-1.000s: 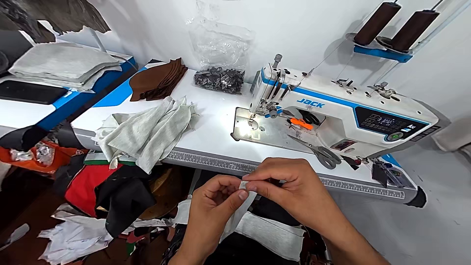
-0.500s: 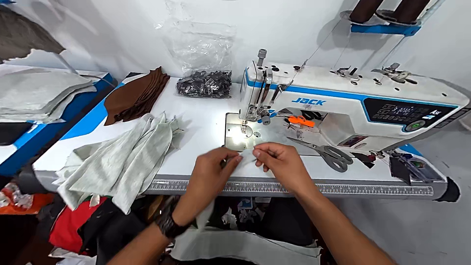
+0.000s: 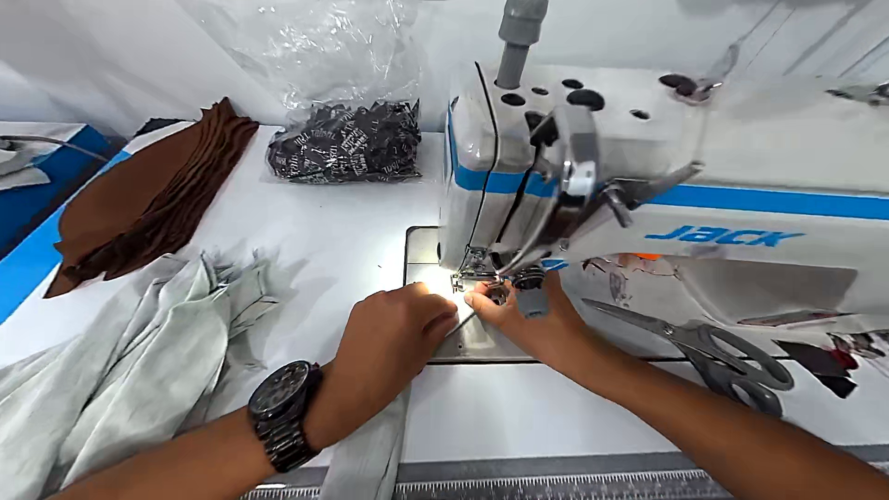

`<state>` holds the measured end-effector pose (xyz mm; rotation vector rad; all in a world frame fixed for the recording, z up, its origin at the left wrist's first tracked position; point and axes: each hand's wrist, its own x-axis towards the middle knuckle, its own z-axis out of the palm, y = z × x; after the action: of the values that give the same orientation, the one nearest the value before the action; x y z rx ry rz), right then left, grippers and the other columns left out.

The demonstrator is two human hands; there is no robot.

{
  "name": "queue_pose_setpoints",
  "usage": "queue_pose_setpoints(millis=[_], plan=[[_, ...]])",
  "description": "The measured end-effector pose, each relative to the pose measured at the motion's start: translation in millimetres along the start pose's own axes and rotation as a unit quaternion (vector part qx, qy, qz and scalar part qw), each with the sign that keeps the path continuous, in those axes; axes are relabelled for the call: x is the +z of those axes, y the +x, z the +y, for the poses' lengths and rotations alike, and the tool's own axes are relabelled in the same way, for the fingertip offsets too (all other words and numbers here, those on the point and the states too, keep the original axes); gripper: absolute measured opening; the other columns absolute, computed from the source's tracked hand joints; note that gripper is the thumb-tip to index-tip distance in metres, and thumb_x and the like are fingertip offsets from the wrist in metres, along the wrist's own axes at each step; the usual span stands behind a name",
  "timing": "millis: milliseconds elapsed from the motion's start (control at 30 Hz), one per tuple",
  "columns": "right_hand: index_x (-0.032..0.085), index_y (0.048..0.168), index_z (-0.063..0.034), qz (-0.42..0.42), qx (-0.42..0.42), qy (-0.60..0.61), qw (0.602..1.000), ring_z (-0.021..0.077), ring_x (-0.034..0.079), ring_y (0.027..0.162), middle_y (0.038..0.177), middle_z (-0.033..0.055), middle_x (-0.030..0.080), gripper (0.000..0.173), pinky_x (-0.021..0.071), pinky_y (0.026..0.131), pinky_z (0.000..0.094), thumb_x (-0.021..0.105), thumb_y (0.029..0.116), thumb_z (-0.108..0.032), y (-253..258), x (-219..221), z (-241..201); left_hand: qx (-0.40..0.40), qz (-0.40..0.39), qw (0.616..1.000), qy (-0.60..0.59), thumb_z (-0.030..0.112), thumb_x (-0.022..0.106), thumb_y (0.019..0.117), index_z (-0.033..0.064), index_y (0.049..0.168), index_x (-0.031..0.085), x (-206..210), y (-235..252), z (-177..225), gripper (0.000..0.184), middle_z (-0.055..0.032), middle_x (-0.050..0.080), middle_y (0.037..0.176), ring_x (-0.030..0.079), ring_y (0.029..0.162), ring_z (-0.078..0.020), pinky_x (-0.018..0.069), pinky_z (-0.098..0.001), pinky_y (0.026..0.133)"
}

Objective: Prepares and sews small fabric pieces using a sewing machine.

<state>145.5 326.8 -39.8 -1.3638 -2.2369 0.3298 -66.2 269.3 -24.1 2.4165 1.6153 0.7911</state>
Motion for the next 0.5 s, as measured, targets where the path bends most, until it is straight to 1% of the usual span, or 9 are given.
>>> queue_pose_setpoints(millis=[100,133,167,233,300,400,500], plan=[[0.075,0.087,-0.0161,-0.019,0.020,-0.011,1.000,0.0199,0.067,0.086,0.084,0.0021,0.070,0.026,0.0506,0.081,0.0528,0.070,0.0916,-0.041,-0.7,2.9,1.2,-0.009,0.001,1.000,0.005,0.035,0.064,0.0964,0.0270,0.103,0.080,3.3,0.5,-4.0,0.019,0.0104,0.068,0.083,0.065,0.073,-0.0056,0.0536,-0.0314,0.062],[0.075,0.087,-0.0168,-0.024,0.026,-0.015,0.999,0.0193,0.067,0.088,0.085,0.0014,0.071,0.026,0.0502,0.083,0.0531,0.070,0.0915,-0.041,-0.7,3.6,1.4,-0.011,-0.001,1.000,0.009,0.035,0.064,0.0962,0.0277,0.104,0.080,3.3,1.2,-4.4,0.020,0.0111,0.067,0.082,0.064,0.073,-0.0048,0.0530,-0.0305,0.062],[0.075,0.092,-0.0172,-0.037,0.035,-0.010,0.999,0.0192,0.066,0.094,0.090,0.0013,0.070,0.025,0.0480,0.089,0.0539,0.069,0.0924,-0.042,-1.3,2.4,0.6,-0.012,-0.003,1.000,0.013,0.035,0.064,0.0955,0.0286,0.103,0.081,2.7,1.9,-3.9,0.020,0.0116,0.068,0.083,0.065,0.074,-0.0044,0.0531,-0.0300,0.063],[0.075,0.098,-0.0165,-0.049,0.043,-0.010,0.998,0.0205,0.065,0.100,0.096,0.0028,0.071,0.027,0.0468,0.093,0.0556,0.068,0.0933,-0.042,-2.0,0.7,-0.8,-0.011,-0.001,1.000,0.020,0.035,0.065,0.0947,0.0290,0.102,0.081,1.9,2.5,-3.6,0.019,0.0109,0.067,0.083,0.065,0.076,-0.0057,0.0519,-0.0304,0.063],[0.075,0.101,-0.0145,-0.047,0.043,-0.021,0.998,0.0229,0.066,0.102,0.099,0.0052,0.071,0.029,0.0479,0.092,0.0559,0.070,0.0933,-0.041,-0.8,0.1,-2.7,-0.012,0.004,1.000,0.026,0.035,0.064,0.0951,0.0283,0.101,0.081,1.2,2.8,-5.0,0.019,0.0104,0.065,0.082,0.063,0.076,-0.0067,0.0498,-0.0297,0.064],[0.075,0.103,-0.0128,-0.038,0.036,-0.038,0.998,0.0266,0.066,0.105,0.101,0.0082,0.071,0.030,0.0485,0.091,0.0574,0.070,0.0918,-0.040,-0.7,1.0,-3.8,-0.014,0.008,1.000,0.026,0.035,0.064,0.0946,0.0275,0.100,0.080,1.7,3.0,-6.0,0.018,0.0107,0.064,0.081,0.062,0.075,-0.0060,0.0500,-0.0295,0.064],[0.076,0.100,-0.0126,-0.046,0.035,-0.050,0.997,0.0258,0.066,0.102,0.098,0.0078,0.071,0.029,0.0491,0.089,0.0563,0.070,0.0923,-0.040,-1.7,1.6,-2.7,-0.015,0.014,0.999,0.026,0.036,0.065,0.0943,0.0271,0.098,0.080,2.3,2.4,-5.5,0.018,0.0107,0.063,0.079,0.062,0.074,-0.0058,0.0492,-0.0284,0.062]])
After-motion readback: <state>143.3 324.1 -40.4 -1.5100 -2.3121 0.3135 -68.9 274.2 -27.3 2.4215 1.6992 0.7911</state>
